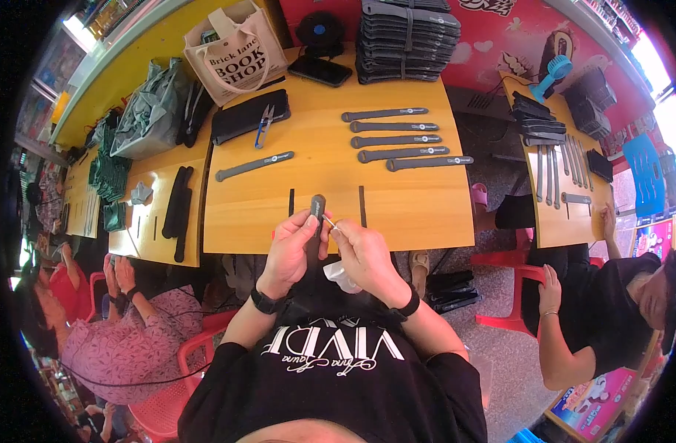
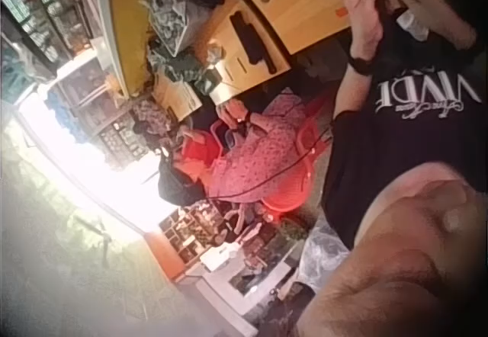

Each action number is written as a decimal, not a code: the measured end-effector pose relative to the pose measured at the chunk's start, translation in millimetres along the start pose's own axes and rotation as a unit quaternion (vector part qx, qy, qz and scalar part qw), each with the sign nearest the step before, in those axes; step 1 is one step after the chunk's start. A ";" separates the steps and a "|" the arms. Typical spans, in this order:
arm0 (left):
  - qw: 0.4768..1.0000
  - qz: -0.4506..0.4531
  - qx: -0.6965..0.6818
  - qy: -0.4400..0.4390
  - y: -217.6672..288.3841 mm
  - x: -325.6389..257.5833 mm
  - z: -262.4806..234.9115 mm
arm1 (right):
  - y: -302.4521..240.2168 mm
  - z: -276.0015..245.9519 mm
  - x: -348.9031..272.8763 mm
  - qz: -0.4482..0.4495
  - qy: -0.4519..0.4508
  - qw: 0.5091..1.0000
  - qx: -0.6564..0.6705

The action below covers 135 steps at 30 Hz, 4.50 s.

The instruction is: Attaching hardware components to black leather or rubber straps at a workbench.

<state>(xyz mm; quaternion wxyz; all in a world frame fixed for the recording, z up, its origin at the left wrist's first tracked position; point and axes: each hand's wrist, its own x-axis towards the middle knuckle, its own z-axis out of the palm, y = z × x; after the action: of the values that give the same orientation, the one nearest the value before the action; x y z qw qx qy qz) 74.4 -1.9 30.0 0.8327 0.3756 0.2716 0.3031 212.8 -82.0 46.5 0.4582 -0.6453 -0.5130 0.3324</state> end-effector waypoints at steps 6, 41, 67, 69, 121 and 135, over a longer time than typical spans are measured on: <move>1.000 0.005 -0.006 -0.004 -1.1 -0.5 -1.4 | 1.8 2.9 -0.3 -0.028 0.017 0.999 0.014; 0.978 0.076 0.195 -0.022 10.2 -8.0 -0.7 | 12.6 20.6 -2.5 -0.152 0.074 0.985 0.016; 0.891 0.079 0.430 -0.125 35.6 -5.4 -17.1 | 12.8 -10.5 7.4 -0.246 -0.008 0.957 -0.152; 0.907 0.057 0.385 -0.163 42.6 -6.3 -14.5 | 10.6 -8.7 1.7 -0.220 -0.017 0.969 -0.109; 0.958 0.046 0.283 -0.012 31.0 -21.1 -5.6 | -8.4 -5.3 8.3 -0.116 -0.008 0.993 0.035; 0.977 -0.024 0.177 -0.113 34.4 -9.6 -11.4 | -3.6 -7.9 10.6 -0.244 0.037 0.955 -0.165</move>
<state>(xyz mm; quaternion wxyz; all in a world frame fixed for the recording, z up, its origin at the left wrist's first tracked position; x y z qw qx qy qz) 49.9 14.9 52.9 0.7854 0.5422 0.2336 0.1861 221.3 -73.5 53.1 0.4312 -0.5787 -0.6854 0.0966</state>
